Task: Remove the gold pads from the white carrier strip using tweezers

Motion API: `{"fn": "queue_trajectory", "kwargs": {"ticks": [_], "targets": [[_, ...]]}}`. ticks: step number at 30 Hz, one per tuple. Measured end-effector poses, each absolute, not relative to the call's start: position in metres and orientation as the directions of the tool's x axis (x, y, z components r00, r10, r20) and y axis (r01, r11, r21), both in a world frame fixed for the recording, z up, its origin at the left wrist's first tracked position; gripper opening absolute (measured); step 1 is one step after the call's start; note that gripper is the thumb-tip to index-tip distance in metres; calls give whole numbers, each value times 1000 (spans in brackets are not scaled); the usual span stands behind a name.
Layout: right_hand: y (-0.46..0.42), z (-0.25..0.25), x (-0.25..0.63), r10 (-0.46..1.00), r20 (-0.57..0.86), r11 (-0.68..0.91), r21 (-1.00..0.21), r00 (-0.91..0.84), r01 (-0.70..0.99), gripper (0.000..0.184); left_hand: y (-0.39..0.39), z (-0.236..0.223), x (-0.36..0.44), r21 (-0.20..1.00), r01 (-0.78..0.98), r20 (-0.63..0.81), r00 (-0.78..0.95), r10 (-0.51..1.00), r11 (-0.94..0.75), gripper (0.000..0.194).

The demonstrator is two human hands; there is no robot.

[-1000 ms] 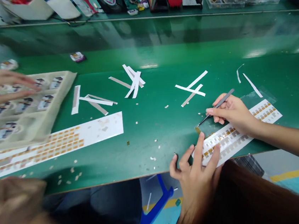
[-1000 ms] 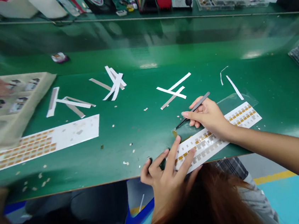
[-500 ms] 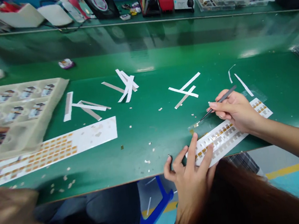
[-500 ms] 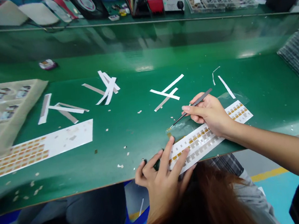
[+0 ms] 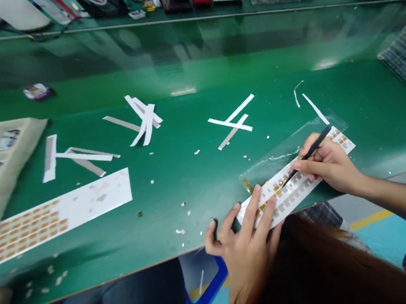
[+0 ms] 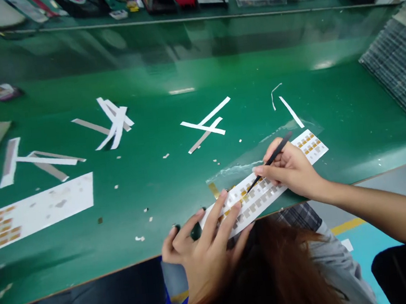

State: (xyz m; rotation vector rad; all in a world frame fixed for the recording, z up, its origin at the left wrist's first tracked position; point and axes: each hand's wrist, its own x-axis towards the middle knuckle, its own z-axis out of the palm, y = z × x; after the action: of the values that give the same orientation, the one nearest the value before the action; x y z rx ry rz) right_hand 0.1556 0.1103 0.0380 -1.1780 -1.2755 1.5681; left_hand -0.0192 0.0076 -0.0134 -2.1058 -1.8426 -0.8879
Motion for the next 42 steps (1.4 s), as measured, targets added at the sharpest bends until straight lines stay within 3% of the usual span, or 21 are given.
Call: {"fn": "queue_trajectory", "kwargs": {"ticks": [8, 42], "targets": [[114, 37, 156, 927, -243, -249, -968, -284, 14, 39, 7, -15, -20, 213, 954, 561, 57, 826, -210, 27], [115, 34, 157, 926, -203, -232, -971, -318, -56, 36, 7, -11, -21, 115, 974, 534, 104, 839, -194, 38]]}}
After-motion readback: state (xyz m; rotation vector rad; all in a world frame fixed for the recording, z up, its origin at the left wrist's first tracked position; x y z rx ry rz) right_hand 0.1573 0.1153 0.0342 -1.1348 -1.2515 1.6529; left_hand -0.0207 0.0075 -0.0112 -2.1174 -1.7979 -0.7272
